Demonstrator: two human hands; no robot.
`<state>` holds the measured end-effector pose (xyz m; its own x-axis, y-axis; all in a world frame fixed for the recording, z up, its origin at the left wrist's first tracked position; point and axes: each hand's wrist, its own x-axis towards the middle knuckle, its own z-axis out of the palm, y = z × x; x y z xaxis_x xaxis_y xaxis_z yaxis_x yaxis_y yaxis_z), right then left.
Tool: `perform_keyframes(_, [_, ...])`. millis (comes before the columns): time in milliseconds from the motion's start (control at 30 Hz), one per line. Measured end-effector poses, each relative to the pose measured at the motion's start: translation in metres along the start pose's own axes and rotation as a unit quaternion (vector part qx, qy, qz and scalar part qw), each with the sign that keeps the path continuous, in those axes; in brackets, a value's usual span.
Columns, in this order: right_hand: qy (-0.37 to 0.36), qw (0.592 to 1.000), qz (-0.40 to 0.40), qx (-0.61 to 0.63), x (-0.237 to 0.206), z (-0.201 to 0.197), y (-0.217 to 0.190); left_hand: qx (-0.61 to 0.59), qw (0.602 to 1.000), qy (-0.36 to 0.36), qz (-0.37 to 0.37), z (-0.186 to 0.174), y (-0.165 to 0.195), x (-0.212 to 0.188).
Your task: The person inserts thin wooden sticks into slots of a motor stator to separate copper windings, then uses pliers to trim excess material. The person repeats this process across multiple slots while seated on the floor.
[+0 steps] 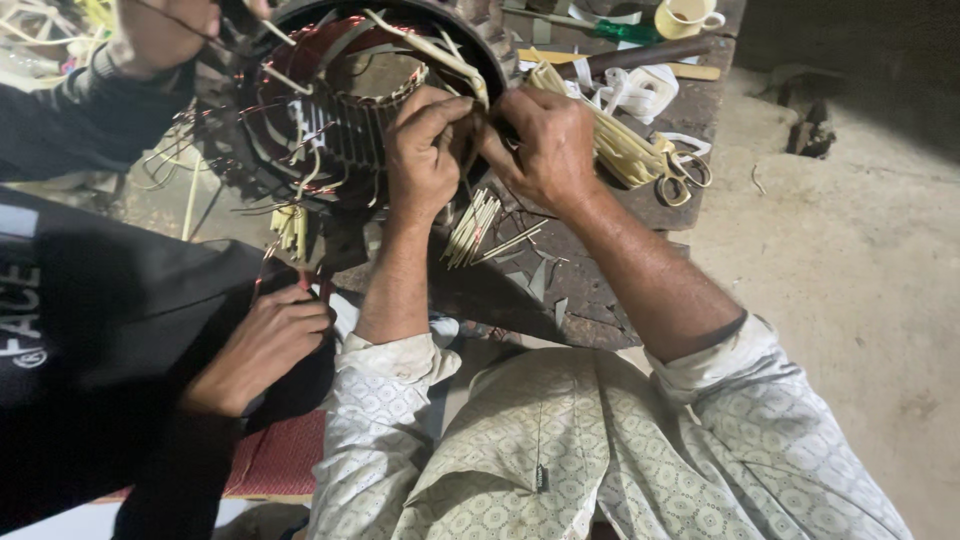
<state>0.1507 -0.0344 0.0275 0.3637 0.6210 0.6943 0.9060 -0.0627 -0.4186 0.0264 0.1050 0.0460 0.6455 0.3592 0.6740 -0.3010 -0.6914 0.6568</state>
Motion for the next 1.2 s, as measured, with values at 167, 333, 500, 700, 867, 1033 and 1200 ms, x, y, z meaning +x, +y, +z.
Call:
perform_keyframes(167, [0.025, 0.995, 0.083, 0.046, -0.044, -0.031, 0.008, -0.014, 1.000, 0.021, 0.012, 0.006, -0.003, 0.001])
perform_keyframes(333, [-0.001, 0.996, 0.059, 0.062, -0.032, -0.039, 0.017, 0.016, 0.999, 0.022, 0.037, 0.002, 0.004, 0.001])
perform_keyframes(500, [0.005, 0.998, -0.067, -0.009, 0.004, -0.007, 0.007, -0.020, 1.000, 0.016, 0.001, 0.001, 0.008, 0.004])
perform_keyframes(700, [-0.011, 0.994, -0.105, 0.025, -0.008, -0.051, -0.003, -0.023, 1.000, 0.009, 0.014, 0.000, 0.007, 0.006])
perform_keyframes(867, [-0.021, 0.973, 0.172, 0.154, -0.037, -0.066, -0.029, -0.022, 1.000, 0.022, -0.001, 0.003, 0.009, 0.001])
perform_keyframes(1033, [-0.004, 0.839, 0.413, 0.353, -0.008, -0.002, -0.043, -0.016, 0.999, 0.052, -0.005, 0.011, 0.010, -0.001])
perform_keyframes(1200, [0.103, 0.712, 0.437, 0.539, -0.030, -0.007, -0.039, -0.024, 0.998, 0.061, 0.000, 0.014, 0.008, -0.001])
